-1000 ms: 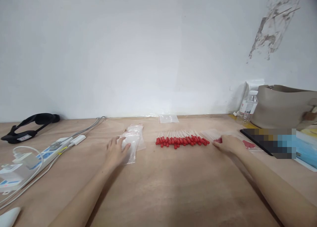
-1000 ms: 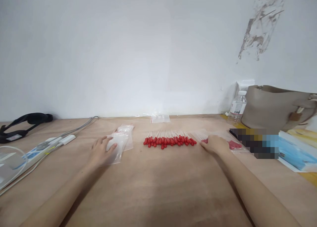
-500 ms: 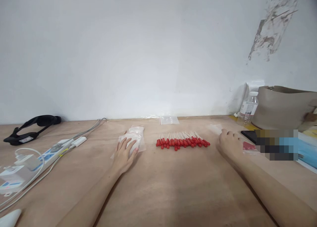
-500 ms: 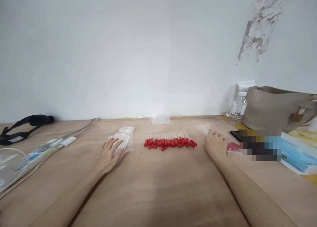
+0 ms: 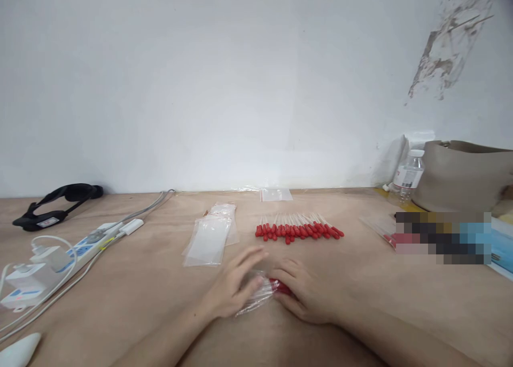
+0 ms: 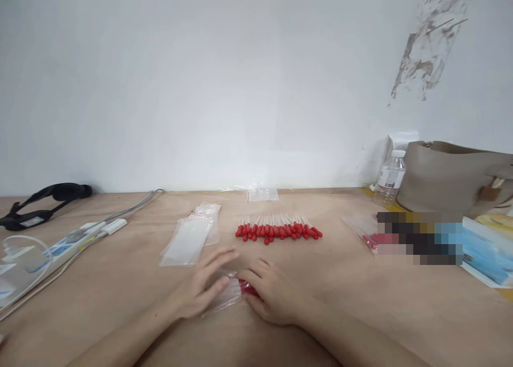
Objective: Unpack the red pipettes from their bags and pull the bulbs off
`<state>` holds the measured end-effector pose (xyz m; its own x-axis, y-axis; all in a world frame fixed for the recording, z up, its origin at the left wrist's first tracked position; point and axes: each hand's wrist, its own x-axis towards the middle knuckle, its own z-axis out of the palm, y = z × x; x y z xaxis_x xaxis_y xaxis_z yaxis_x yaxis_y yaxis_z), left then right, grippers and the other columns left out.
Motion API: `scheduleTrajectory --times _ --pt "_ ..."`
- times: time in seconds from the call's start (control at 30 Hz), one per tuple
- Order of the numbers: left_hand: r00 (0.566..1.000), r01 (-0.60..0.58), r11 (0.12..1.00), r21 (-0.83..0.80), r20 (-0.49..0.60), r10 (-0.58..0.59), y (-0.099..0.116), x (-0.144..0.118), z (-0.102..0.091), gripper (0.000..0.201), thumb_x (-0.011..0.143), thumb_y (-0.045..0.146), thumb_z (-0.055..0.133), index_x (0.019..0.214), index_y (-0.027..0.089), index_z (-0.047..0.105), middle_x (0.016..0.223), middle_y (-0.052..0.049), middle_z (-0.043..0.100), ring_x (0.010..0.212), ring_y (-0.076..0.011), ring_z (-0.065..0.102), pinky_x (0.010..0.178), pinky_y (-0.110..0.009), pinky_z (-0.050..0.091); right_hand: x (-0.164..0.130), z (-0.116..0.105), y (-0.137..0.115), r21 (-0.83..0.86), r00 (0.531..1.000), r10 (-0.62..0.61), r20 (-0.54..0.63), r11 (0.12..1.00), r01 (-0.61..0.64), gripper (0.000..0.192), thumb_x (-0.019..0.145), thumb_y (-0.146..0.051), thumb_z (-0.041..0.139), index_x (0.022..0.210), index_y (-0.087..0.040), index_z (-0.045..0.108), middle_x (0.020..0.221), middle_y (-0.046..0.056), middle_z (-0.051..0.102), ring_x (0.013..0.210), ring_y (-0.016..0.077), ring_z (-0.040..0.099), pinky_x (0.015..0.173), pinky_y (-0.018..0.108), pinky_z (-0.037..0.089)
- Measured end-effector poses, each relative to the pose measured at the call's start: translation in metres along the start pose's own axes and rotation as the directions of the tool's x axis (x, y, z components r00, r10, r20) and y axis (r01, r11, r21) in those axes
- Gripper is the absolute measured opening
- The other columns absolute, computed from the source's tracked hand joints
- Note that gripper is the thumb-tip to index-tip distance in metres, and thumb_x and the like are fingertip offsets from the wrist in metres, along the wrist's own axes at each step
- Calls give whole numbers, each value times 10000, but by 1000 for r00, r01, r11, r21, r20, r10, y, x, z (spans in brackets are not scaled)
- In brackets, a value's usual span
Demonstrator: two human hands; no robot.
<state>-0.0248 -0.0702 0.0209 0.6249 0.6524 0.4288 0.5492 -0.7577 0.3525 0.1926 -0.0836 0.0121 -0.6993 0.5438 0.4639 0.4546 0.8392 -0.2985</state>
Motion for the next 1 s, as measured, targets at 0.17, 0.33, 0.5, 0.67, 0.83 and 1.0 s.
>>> scheduleTrajectory --times 0.17,0.33,0.5,0.67,0.83,1.0 --pt "966 46 998 -34 256 -35 5 -1 16 619 872 346 404 1387 227 84 1425 -67 221 1290 -200 243 1044 -381 280 -6 9 18 49 964 216 -156 976 -211 446 722 -449 564 1068 -176 496 1050 91 529 947 204 484 816 335 379" --pt "940 18 998 65 339 -39 2 4 13 571 887 417 343 1382 247 116 1429 -43 210 1308 -210 194 1070 -444 192 -9 10 32 0 713 663 -228 732 -681 341 779 -498 442 719 -199 593 787 51 566 818 213 496 723 350 337" --pt "925 -10 987 159 376 -51 2 6 10 581 886 471 297 1383 242 102 1443 -58 122 1325 -240 85 1067 -498 119 -7 7 25 126 668 744 19 661 -740 317 721 -528 496 701 -245 638 822 7 595 873 210 488 795 364 286" --pt "921 -49 979 198 389 -33 -4 8 9 634 867 511 308 1384 234 68 1443 -72 90 1324 -266 42 1054 -539 49 -3 6 23 367 649 748 139 570 -735 271 730 -437 500 667 -188 586 664 -12 582 668 142 498 719 300 332" --pt "928 -37 984 177 370 -31 0 10 9 585 891 469 282 1382 263 40 1441 -41 147 1326 -234 93 1067 -513 59 -3 10 28 733 739 618 267 368 -572 337 700 -499 534 721 -163 509 652 -7 575 605 115 503 580 239 368" --pt "925 -22 988 152 377 -37 -1 9 12 489 919 401 233 1376 282 104 1438 -40 167 1321 -212 135 1064 -507 92 -1 13 25 786 690 683 241 280 -552 325 649 -382 614 853 -168 478 723 13 629 675 147 583 620 265 428"
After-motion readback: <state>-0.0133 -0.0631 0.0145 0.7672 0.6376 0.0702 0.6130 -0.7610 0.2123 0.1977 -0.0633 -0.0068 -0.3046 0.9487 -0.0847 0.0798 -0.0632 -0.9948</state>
